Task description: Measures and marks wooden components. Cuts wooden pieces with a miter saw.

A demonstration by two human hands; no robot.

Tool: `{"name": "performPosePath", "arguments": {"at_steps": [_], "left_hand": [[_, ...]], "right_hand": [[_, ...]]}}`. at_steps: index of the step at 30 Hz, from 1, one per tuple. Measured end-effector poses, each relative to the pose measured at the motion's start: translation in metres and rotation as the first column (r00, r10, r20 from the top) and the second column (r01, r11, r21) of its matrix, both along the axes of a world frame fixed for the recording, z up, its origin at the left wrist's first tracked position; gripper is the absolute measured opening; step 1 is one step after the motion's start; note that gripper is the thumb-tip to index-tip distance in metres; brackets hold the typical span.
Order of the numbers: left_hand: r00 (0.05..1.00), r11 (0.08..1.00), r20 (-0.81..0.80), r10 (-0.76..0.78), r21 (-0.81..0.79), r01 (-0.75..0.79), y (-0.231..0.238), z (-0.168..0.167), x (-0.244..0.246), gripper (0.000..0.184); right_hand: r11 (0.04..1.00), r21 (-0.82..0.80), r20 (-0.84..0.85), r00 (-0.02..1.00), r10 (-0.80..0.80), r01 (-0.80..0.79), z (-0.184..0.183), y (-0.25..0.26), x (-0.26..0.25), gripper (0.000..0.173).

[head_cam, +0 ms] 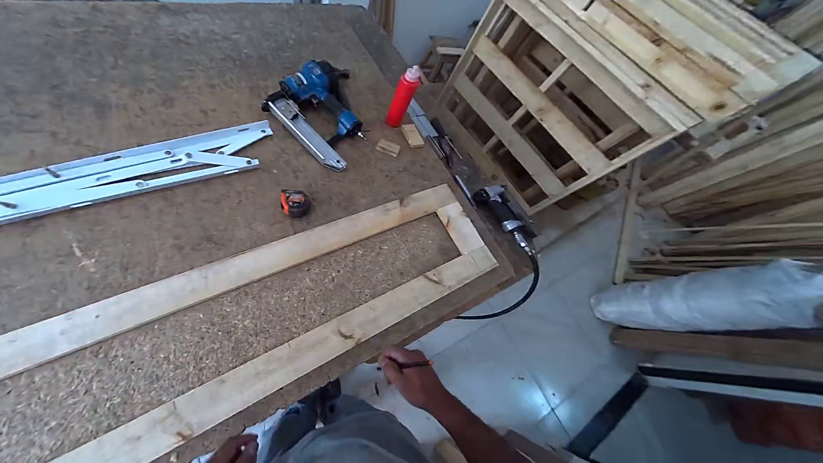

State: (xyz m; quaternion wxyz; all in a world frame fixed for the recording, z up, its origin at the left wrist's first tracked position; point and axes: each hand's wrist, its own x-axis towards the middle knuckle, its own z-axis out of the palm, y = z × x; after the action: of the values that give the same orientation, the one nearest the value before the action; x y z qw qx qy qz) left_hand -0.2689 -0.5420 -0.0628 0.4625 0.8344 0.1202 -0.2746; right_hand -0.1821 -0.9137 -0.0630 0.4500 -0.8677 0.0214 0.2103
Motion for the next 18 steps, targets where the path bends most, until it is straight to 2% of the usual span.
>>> {"name": "performPosePath", "arguments": {"at_steps": [2, 5, 9, 11, 13, 16, 18], "left_hand": [[0.991, 0.999, 0.127, -0.034, 0.007, 0.033, 0.004, 0.008, 0.025, 0.033], [0.973, 0.994, 0.215, -0.089, 0.075, 0.075, 0.007, 0.009, 0.061, 0.031], [0.935, 0.977, 0.339, -0.107, 0.212, 0.035, -0.007, 0.001, 0.095, 0.033], [0.915, 0.963, 0.396, -0.076, 0.269, -0.037, -0.021, -0.006, 0.105, 0.032], [0.890, 0.930, 0.455, 0.025, 0.316, -0.188, -0.037, -0.020, 0.108, 0.030], [0.861, 0.827, 0.448, 0.240, 0.371, -0.423, -0.066, -0.044, 0.114, 0.038], [0.843, 0.745, 0.475, 0.254, 0.460, -0.484, -0.079, -0.066, 0.115, 0.039]], "right_hand": [[0.993, 0.064, 0.061, 0.993, -0.099, 0.095, 0.001, -0.008, 0.012, 0.027], [0.971, 0.124, 0.129, 0.966, -0.222, 0.206, 0.009, -0.021, 0.035, 0.023], [0.975, 0.049, 0.117, 0.968, -0.221, 0.217, 0.019, -0.040, 0.068, 0.022], [0.985, 0.034, 0.103, 0.980, -0.171, 0.169, 0.011, -0.047, 0.084, 0.022], [0.995, 0.066, 0.074, 0.994, -0.077, 0.072, -0.001, -0.048, 0.096, 0.021], [0.982, 0.138, 0.091, 0.989, 0.119, -0.131, -0.018, -0.048, 0.114, 0.021], [0.964, 0.155, 0.153, 0.970, 0.192, -0.215, -0.034, -0.049, 0.123, 0.018]]}}
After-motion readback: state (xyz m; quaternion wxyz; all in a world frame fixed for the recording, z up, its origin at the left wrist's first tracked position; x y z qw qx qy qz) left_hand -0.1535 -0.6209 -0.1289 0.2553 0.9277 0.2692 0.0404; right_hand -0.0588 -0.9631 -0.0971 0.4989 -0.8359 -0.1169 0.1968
